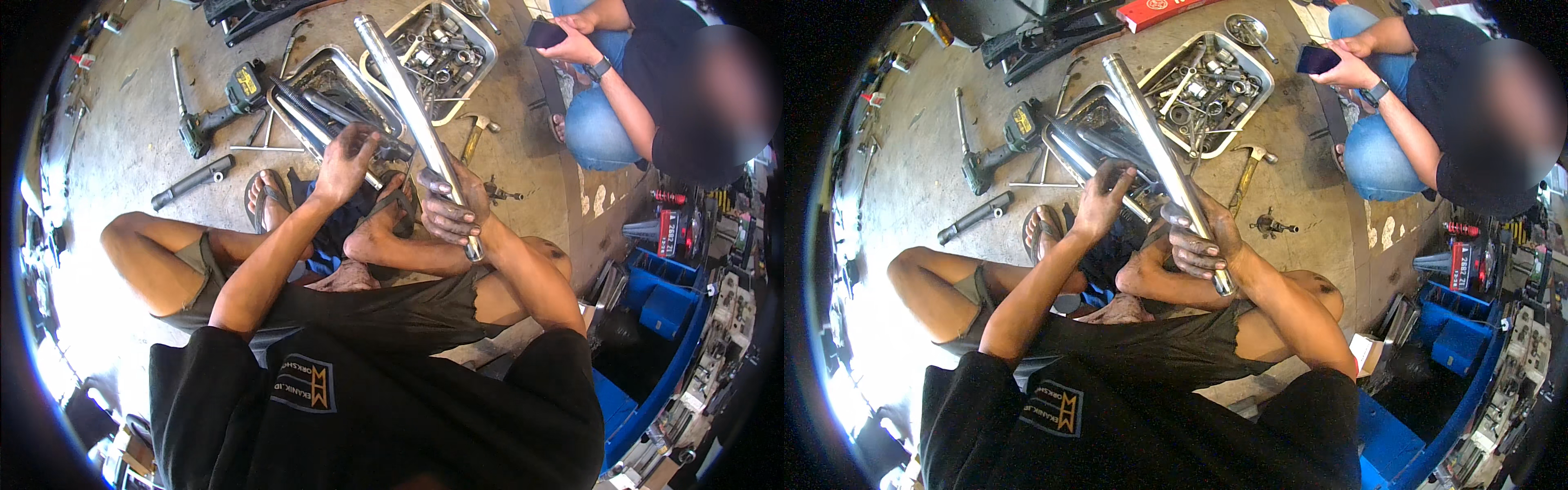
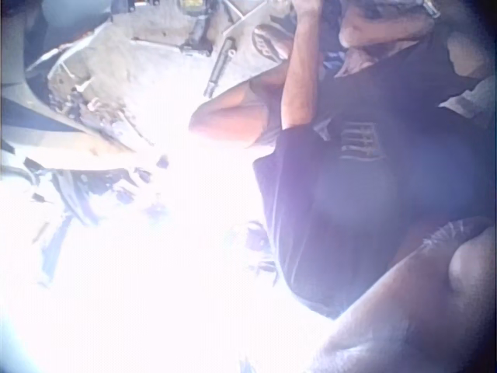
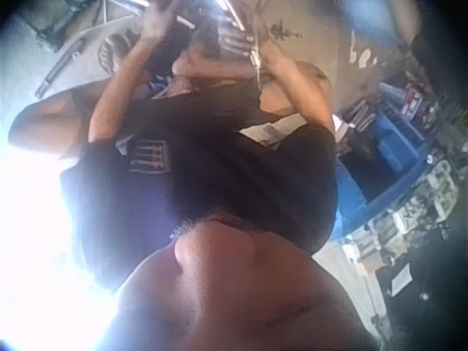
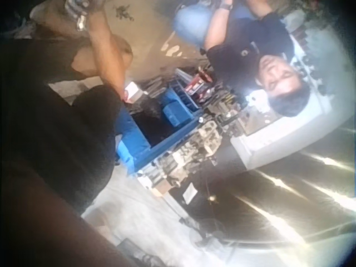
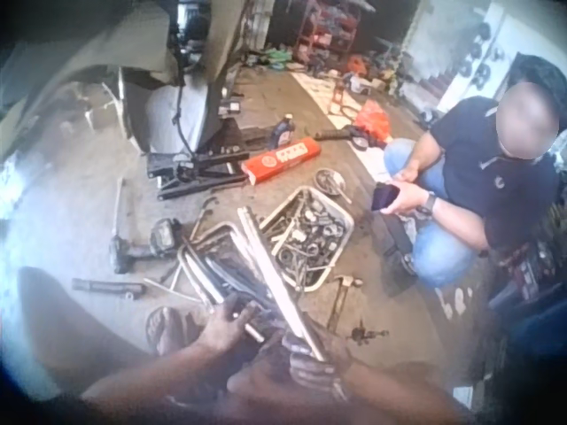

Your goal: The person disassembles a motorcycle front fork, using an Allen key and T-handle wrench to remove internal components and cleaning parts with a cloth.

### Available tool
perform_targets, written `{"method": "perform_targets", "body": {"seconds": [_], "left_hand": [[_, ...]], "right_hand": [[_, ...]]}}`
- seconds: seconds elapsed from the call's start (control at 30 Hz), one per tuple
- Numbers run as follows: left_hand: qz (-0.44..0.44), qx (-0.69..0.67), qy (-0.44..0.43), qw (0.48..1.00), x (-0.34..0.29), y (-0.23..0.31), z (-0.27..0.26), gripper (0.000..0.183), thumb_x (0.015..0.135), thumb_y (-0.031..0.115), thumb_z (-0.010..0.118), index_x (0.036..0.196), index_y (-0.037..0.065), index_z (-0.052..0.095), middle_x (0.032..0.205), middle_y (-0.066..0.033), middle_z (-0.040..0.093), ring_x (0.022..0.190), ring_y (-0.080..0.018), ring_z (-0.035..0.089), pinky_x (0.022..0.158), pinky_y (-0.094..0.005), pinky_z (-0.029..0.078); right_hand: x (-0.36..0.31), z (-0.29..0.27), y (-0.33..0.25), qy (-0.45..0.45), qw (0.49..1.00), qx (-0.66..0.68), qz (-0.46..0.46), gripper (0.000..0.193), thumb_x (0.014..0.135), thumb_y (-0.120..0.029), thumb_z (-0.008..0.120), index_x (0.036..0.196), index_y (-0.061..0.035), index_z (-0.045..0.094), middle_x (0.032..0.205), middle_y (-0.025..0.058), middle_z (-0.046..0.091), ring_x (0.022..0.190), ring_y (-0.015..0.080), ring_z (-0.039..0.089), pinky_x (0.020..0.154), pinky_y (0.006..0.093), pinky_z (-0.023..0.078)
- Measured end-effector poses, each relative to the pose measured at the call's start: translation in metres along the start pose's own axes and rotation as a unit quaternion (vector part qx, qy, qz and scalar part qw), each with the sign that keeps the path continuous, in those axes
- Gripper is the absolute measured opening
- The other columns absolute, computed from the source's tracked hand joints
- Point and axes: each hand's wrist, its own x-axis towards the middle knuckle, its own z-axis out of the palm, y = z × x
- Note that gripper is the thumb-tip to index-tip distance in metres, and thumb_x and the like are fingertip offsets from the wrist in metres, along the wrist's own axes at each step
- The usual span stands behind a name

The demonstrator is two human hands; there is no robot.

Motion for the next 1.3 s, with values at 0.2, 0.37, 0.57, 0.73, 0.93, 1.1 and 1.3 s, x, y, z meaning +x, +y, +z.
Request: {"method": "perform_targets", "body": {"seconds": [0.2,0.37,0.57,0.73,0.93,1.1,1.3], "left_hand": [[-0.036,0.374,0.067,0.924,-0.023,-0.117,-0.018,0.048,0.084,0.027,0.065,0.12,-0.002,0.052,0.114,-0.0242,0.057,0.111,-0.0396,0.054,0.1,-0.0458,0.04],[-0.035,0.502,-0.034,0.863,-0.054,-0.155,-0.022,0.046,0.078,0.02,0.064,0.12,0.005,0.054,0.122,-0.019,0.054,0.118,-0.0361,0.049,0.099,-0.0481,0.039],[-0.136,0.247,0.085,0.955,-0.015,-0.162,-0.021,0.036,0.084,0.032,0.06,0.102,0.001,0.064,0.101,-0.0234,0.065,0.1,-0.038,0.062,0.088,-0.0469,0.048],[-0.28,0.035,0.067,0.957,-0.017,-0.14,0.026,0.059,0.081,0.048,0.067,0.101,-0.007,0.062,0.102,-0.0302,0.065,0.102,-0.0407,0.063,0.089,-0.0414,0.048],[-0.398,-0.057,0.235,0.885,0.004,-0.108,0.093,0.079,0.075,0.034,0.077,0.124,-0.009,0.032,0.113,-0.0323,0.059,0.108,-0.042,0.059,0.093,-0.0402,0.047],[-0.397,-0.133,0.262,0.869,-0.008,-0.114,0.081,0.088,0.075,0.028,0.079,0.132,-0.007,0.022,0.115,-0.0334,0.056,0.11,-0.0435,0.057,0.096,-0.0409,0.045],[-0.375,-0.177,0.307,0.857,-0.017,-0.123,0.083,0.082,0.067,0.025,0.085,0.123,0.002,0.029,0.113,-0.0255,0.055,0.099,-0.0327,0.058,0.086,-0.0383,0.047]], "right_hand": [[0.006,0.006,0.003,-0.048,0.998,0.021,0.016,0.06,0.1,-0.056,0.018,0.081,-0.0082,0.047,0.041,0.006,0.045,0.022,0.0178,0.041,0.028,0.0337,0.043],[0.029,0.036,-0.003,0.336,0.858,-0.388,-0.015,0.063,0.096,-0.063,0.032,0.085,-0.0047,0.051,0.045,0.0024,0.043,0.029,0.015,0.042,0.033,0.0294,0.043],[0.05,-0.066,-0.052,0.459,0.276,-0.839,0.091,0.065,0.09,-0.058,0.052,0.093,0.0053,0.067,0.069,0.0273,0.065,0.062,0.0356,0.067,0.057,0.0458,0.054],[0.065,-0.106,-0.067,0.426,0.13,-0.893,0.072,0.058,0.09,-0.055,0.054,0.097,0.0005,0.066,0.071,0.0217,0.067,0.064,0.0365,0.067,0.059,0.045,0.056],[0.064,-0.136,-0.075,0.453,0.124,-0.879,0.081,0.056,0.088,-0.054,0.058,0.105,-0.0009,0.063,0.075,0.0226,0.067,0.071,0.0381,0.068,0.063,0.0474,0.055],[0.063,-0.154,-0.066,0.523,0.21,-0.825,0.048,0.056,0.084,-0.05,0.066,0.114,-0.0037,0.059,0.089,0.0247,0.068,0.086,0.0403,0.066,0.076,0.0467,0.052],[0.047,-0.179,-0.074,0.521,0.238,-0.819,0.033,0.052,0.087,-0.047,0.061,0.119,-0.0058,0.057,0.087,0.0254,0.067,0.084,0.0429,0.066,0.077,0.0496,0.052]]}}
